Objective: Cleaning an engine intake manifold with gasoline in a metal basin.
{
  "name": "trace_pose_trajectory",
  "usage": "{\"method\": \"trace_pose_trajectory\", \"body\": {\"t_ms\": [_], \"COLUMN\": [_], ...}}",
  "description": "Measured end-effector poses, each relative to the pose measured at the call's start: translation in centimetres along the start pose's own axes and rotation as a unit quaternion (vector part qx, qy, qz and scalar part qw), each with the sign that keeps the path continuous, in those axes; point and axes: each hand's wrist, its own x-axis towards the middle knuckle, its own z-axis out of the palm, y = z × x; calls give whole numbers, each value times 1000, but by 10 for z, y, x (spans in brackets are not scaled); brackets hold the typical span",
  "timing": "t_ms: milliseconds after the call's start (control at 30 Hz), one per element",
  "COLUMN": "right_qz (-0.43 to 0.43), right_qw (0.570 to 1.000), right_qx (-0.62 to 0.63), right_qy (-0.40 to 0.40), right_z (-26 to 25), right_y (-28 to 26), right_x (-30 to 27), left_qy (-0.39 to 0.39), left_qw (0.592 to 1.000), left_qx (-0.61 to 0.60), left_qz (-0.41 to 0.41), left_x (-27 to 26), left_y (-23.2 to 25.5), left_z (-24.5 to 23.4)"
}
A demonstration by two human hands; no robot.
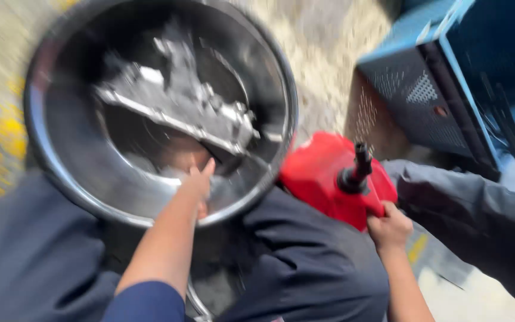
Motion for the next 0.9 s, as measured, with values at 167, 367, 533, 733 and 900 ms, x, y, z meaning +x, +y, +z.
{"method": "trace_pose_trajectory", "body": {"t_ms": [167, 367, 533, 733, 900], "right_qz": [-87, -145, -177, -224, -169], "right_qw": [995, 989, 982, 973, 984], "right_qx": [41, -4, 52, 58, 59], "right_qy": [-15, -29, -43, -9, -15], "right_z": [-49, -72, -75, -73, -52], "right_y": [-67, -111, -117, -112, -105], "right_x": [59, 84, 77, 73, 75], "left_qy": [-40, -11, 26, 185, 123], "left_qw": [998, 996, 990, 944, 928], "left_qx": [-15, -10, 11, -190, -205], "left_qz": [-49, -82, -138, -195, -285], "left_x": [19, 35, 56, 66, 7], "left_y": [13, 15, -16, -67, -11], "left_z": [-4, -46, 5, 49, -36]}}
